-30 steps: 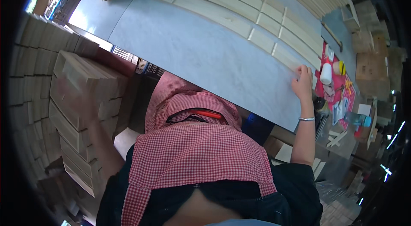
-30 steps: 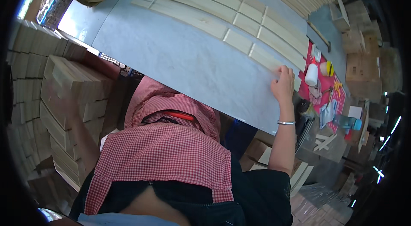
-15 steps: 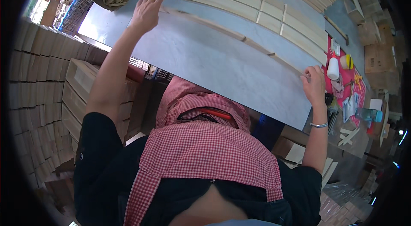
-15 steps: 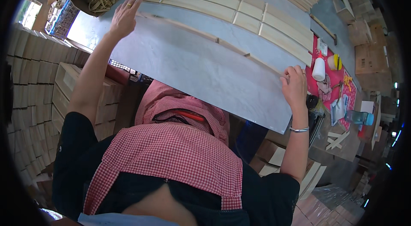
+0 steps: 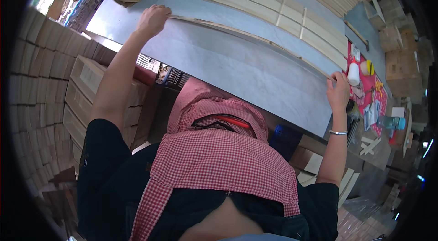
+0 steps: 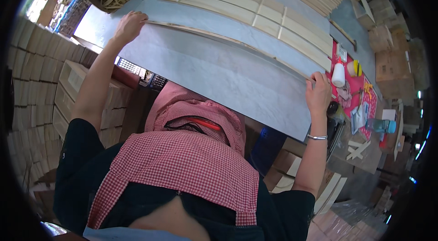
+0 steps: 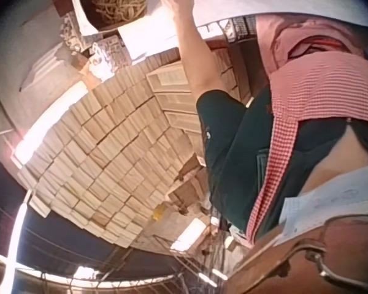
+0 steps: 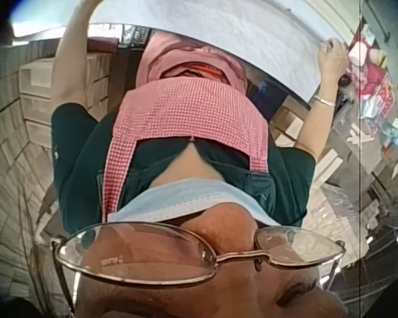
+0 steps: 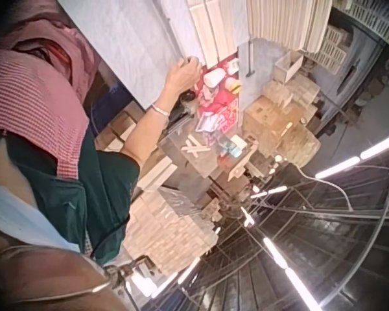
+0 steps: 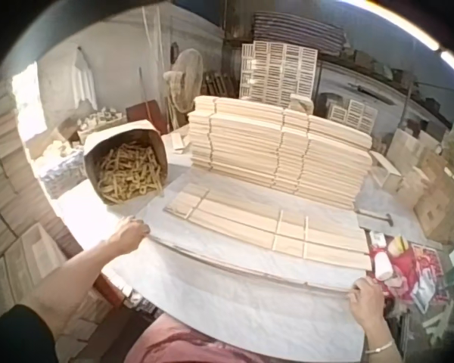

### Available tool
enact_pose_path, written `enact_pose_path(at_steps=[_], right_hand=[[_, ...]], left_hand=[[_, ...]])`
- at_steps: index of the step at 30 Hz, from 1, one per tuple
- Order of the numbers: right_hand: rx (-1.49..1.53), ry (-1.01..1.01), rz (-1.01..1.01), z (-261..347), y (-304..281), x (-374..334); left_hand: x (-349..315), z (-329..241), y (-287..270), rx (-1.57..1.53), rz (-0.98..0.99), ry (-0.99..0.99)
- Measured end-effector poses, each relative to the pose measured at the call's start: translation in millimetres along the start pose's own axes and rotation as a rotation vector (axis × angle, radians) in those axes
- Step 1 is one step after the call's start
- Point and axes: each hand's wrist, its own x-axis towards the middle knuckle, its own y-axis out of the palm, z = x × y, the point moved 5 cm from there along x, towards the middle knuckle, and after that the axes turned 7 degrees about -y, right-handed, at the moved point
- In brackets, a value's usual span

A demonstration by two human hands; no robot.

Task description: Assembling small wooden boxes using wood glue, a pneumatic nail gun, and marking measurements with a pencil.

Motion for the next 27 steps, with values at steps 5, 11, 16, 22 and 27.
enact_pose_path(at_steps=[5, 11, 16, 22, 27], right_hand=[[-0.032, -0.026, -0.046, -14, 2, 3], [-0.051, -0.017, -0.079, -26, 3, 10], [-0.040, 0.058, -0.151, -24, 5, 17], [-0.056, 0.174, -0.005, 24, 6, 39], [0.147, 0.105, 0.067, 63, 13, 43]], left_hand=[[-9, -7, -2, -0.045, -0.031, -0.004], [-11, -13, -6, -0.088, -0.105, -0.009], [-9, -33, -10, -0.088, 0.007, -0.046], [-9, -64, -12, -0.106, 0.030, -0.011], [-3, -78, -7, -0.090, -0.006, 0.050]])
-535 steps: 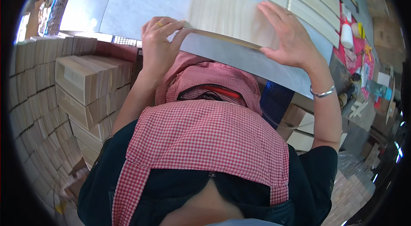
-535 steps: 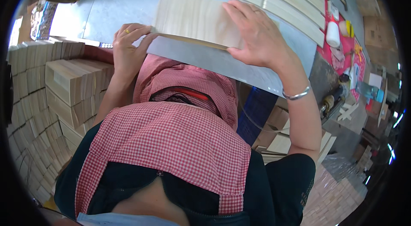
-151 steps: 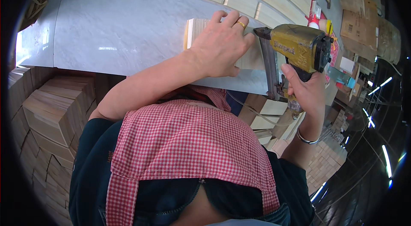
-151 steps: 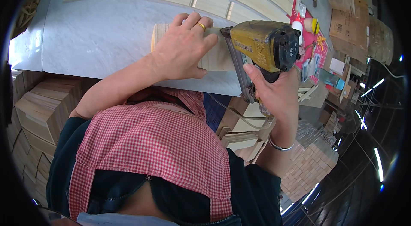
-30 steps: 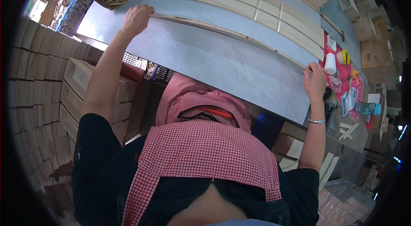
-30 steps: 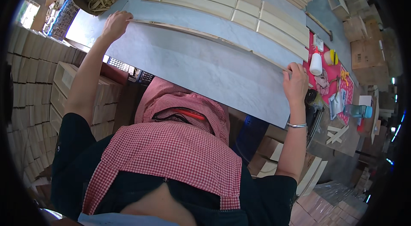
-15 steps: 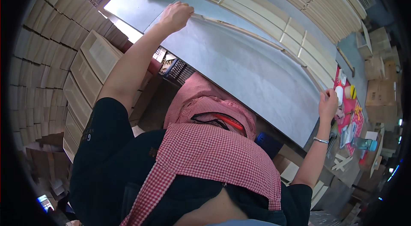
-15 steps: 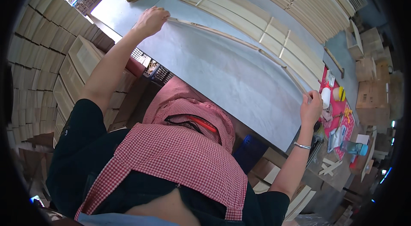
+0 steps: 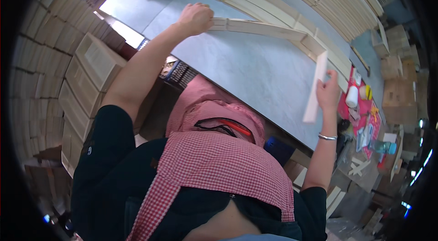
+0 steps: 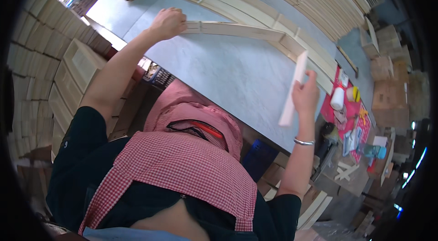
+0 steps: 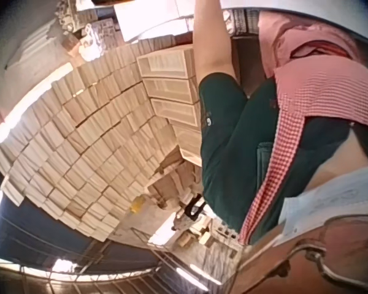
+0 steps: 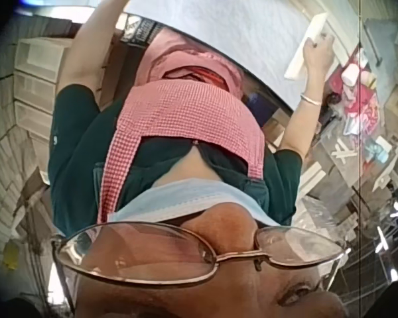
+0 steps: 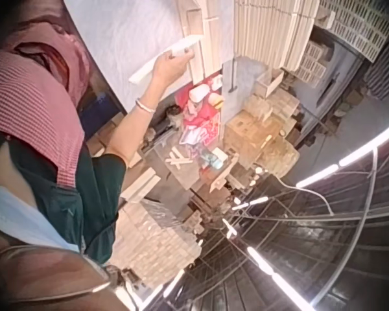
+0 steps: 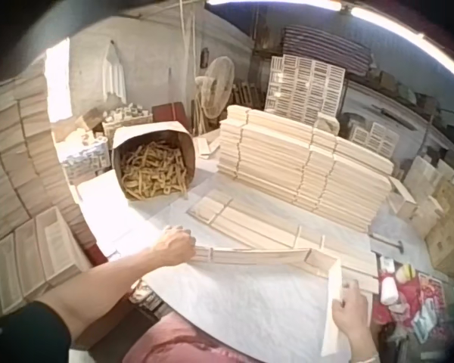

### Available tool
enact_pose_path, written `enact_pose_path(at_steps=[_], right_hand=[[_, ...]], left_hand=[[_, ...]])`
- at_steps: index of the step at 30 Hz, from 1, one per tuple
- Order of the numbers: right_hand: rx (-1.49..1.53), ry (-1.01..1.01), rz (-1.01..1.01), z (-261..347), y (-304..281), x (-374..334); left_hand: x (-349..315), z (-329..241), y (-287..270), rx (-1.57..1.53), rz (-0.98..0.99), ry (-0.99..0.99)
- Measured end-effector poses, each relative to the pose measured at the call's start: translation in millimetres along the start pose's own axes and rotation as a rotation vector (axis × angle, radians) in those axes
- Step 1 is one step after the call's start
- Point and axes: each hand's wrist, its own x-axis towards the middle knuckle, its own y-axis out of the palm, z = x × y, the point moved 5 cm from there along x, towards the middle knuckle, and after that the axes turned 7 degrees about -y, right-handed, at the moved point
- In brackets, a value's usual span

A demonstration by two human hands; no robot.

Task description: Assembling small wooden boxes using wood glue, a pneumatic nail gun, and marking measurements with a pencil.

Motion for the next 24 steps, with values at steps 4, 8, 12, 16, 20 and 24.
enact_pose_path(at_steps=[4, 8, 12, 16, 20, 24], right_hand=[[0.110, -0.054, 0.019, 36, 9, -6], [0.195, -0.149, 0.031, 58, 23, -15], [0.352, -0.198, 0.081, 86, 41, -25], [0.354, -0.201, 0.249, 113, 34, -39], [0.259, -0.327, 0.322, 142, 41, -43], [0.109, -0.641, 0.085, 162, 44, -53]], left_hand=[[3, -4, 2, 0.044, 0.127, 0.004], [-5, -14, -2, -0.078, 0.143, 0.043], [-15, -32, -7, -0.062, 0.276, 0.083], [-19, -37, -1, -0.218, 0.350, 0.060], [-27, -33, -2, -0.479, 0.403, -0.053], [-38, -38, 9, -0.829, 0.529, -0.210]])
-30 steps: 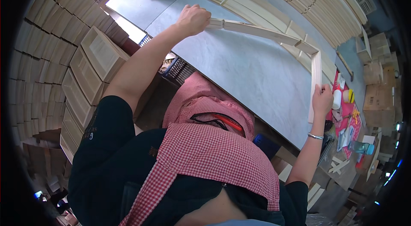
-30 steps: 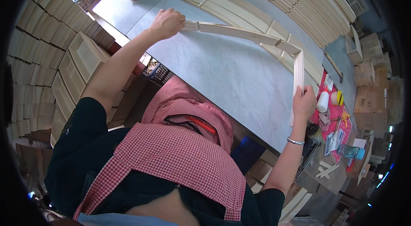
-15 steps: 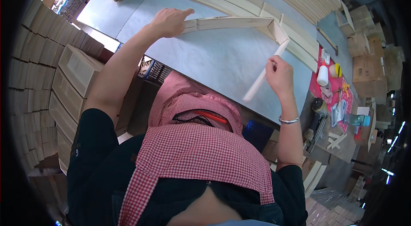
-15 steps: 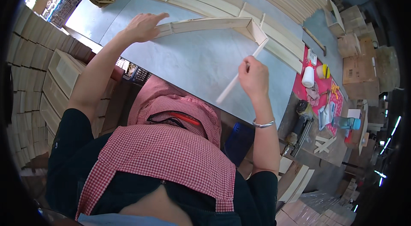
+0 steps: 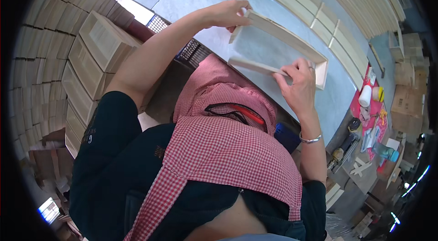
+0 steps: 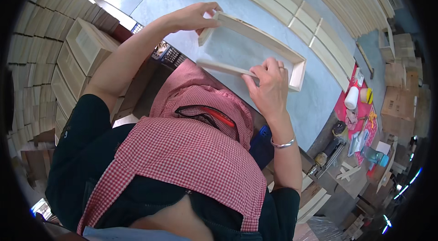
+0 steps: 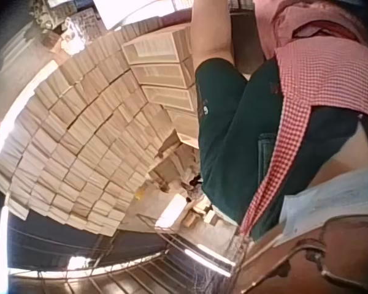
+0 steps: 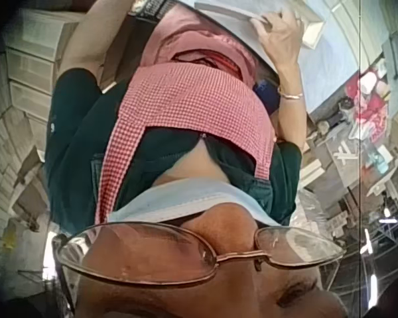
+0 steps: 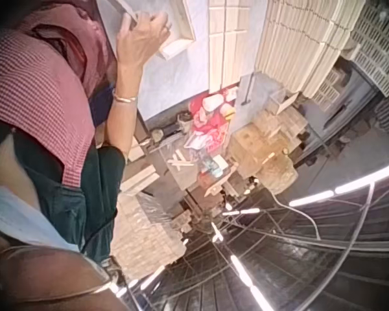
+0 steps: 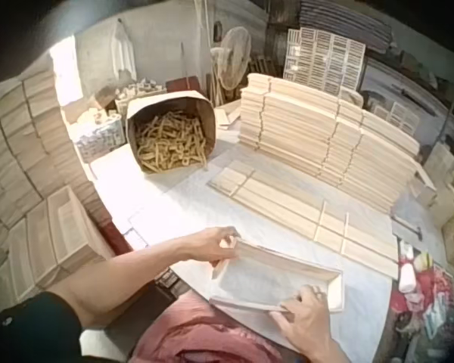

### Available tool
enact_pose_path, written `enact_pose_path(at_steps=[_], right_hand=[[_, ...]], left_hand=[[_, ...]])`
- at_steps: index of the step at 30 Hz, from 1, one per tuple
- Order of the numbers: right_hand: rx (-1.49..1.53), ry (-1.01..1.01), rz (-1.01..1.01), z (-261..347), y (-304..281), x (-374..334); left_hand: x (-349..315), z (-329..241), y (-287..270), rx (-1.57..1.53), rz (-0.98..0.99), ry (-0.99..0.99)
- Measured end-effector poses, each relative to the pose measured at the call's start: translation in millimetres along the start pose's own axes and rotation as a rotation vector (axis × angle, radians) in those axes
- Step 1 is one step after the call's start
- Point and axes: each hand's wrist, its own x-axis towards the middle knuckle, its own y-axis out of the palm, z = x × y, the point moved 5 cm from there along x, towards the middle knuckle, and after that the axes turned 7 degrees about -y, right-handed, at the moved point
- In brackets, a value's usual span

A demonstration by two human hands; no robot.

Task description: Assembling small wooden boxes using wood glue, a pneumatic nail gun, and marking measurements with a pencil.

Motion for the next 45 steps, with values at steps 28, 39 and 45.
enact_pose_path(at_steps=[28, 39, 45], right_hand=[[0.114, 0.118, -0.130, -10, 27, -3], [0.117, -0.239, -0.108, 55, 42, 57], [0.251, -0.298, -0.002, 54, 61, 61]], left_hand=[[-25, 35, 33, -0.092, 0.055, 0.320], [-25, 34, 29, -0.159, 0.067, 0.301], [-21, 38, 36, -0.206, 0.082, 0.384]])
